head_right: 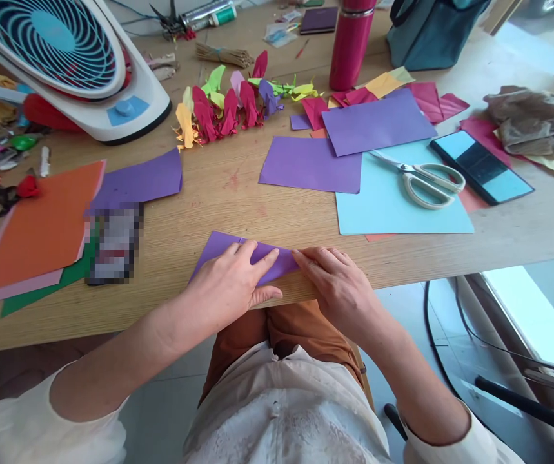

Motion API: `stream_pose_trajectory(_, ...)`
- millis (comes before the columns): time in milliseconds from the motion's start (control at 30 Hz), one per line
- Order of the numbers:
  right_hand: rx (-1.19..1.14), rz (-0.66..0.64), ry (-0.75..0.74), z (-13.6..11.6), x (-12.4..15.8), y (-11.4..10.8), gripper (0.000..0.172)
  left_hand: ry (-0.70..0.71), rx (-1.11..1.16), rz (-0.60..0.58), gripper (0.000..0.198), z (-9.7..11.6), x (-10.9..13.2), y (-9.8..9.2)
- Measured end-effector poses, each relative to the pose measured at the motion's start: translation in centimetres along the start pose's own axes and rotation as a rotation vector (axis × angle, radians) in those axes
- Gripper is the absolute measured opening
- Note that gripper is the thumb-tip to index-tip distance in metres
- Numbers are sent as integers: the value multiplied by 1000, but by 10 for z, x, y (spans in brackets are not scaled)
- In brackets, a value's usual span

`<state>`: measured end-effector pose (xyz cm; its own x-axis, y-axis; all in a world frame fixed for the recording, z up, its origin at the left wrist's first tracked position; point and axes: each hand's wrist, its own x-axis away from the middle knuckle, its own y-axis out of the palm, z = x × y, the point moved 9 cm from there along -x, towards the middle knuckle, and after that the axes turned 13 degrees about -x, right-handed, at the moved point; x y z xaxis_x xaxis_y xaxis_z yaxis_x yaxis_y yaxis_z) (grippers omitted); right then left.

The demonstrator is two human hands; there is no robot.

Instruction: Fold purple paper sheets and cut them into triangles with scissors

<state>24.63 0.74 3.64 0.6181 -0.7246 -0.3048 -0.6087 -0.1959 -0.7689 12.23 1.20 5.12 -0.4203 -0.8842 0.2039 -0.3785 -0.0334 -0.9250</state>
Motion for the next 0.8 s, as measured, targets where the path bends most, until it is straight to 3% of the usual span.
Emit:
stream_pose_trajectory(233,-151,49,87,13,6,-15,64,30,6,-107,41,-4,-6,-3)
stream_pose_trajectory(467,-155,31,29,8,8,-12,57,78,-3,-176,59,-11,-9,-3)
stream_pose_trajectory(800,-112,-20,12,-1,10,-7,41,143,-25,-251,51,-17,-16,-5)
